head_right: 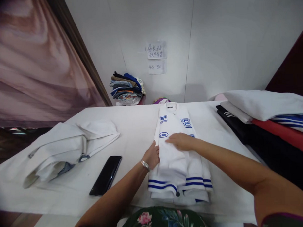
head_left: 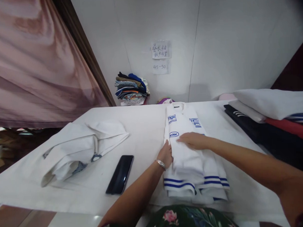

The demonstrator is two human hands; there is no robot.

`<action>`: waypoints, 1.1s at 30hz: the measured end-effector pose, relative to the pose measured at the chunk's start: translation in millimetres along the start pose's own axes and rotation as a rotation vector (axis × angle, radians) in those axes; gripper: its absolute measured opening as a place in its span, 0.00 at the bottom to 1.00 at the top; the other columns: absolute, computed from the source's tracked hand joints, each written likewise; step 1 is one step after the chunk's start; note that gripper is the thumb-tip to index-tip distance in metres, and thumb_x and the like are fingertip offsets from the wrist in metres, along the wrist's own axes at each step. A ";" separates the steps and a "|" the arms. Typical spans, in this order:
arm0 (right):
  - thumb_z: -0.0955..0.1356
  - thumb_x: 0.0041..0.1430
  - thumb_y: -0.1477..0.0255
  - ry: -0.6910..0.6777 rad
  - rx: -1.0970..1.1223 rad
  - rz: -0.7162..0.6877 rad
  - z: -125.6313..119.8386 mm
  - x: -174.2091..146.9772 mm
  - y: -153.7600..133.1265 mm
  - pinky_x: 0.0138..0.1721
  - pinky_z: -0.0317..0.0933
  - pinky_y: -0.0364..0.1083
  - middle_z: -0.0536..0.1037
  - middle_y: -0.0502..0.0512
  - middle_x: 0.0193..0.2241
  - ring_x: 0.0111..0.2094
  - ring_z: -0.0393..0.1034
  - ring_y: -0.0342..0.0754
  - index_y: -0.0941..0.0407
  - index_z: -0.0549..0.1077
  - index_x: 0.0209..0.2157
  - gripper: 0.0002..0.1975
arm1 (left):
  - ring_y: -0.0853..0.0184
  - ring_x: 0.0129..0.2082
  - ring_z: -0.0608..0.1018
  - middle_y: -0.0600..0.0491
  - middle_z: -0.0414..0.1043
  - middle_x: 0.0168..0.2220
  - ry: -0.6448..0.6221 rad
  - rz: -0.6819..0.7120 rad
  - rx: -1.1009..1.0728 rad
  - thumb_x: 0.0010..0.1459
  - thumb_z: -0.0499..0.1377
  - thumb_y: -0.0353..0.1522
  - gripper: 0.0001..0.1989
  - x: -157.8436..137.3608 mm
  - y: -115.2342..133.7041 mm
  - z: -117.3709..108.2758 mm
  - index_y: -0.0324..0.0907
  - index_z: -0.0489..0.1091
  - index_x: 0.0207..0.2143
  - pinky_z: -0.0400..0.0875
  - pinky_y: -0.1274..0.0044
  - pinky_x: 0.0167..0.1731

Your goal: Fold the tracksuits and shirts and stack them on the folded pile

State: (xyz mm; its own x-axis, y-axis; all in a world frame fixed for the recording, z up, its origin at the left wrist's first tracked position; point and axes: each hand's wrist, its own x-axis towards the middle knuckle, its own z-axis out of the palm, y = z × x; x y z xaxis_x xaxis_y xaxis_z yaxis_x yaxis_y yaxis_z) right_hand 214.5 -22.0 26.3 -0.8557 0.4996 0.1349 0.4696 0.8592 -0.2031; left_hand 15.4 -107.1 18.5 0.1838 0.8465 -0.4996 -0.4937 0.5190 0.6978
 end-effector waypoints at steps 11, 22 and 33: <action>0.59 0.63 0.60 0.074 0.260 0.256 20.6 -45.3 -39.4 0.62 0.43 0.59 0.61 0.56 0.61 0.63 0.48 0.54 0.52 0.65 0.58 0.24 | 0.59 0.40 0.79 0.44 0.78 0.36 -0.092 0.134 0.048 0.47 0.63 0.29 0.16 6.5 -6.1 -8.3 0.34 0.71 0.41 0.72 0.68 0.43; 0.59 0.62 0.55 -0.073 0.388 0.256 25.5 -51.7 -74.1 0.63 0.38 0.60 0.58 0.56 0.62 0.64 0.46 0.54 0.52 0.65 0.57 0.26 | 0.63 0.37 0.77 0.51 0.76 0.32 0.138 0.300 0.645 0.46 0.61 0.25 0.28 14.0 -6.8 -20.3 0.38 0.64 0.52 0.69 0.73 0.40; 0.64 0.56 0.64 0.442 0.368 1.052 20.6 -125.0 -12.0 0.42 0.67 0.48 0.76 0.56 0.45 0.39 0.72 0.50 0.55 0.69 0.53 0.23 | 0.63 0.38 0.74 0.45 0.70 0.47 0.427 0.462 1.318 0.56 0.57 0.40 0.23 -0.7 12.5 -48.4 0.39 0.65 0.52 0.66 0.72 0.42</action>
State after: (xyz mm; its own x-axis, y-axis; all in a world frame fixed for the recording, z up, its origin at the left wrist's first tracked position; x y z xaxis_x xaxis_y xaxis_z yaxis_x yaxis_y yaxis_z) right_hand 311.3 -97.0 -8.1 0.0934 0.9947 0.0432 0.7420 -0.0406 -0.6692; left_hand -32.0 -107.0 2.7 -0.1483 0.9876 -0.0523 0.7256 0.1446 0.6727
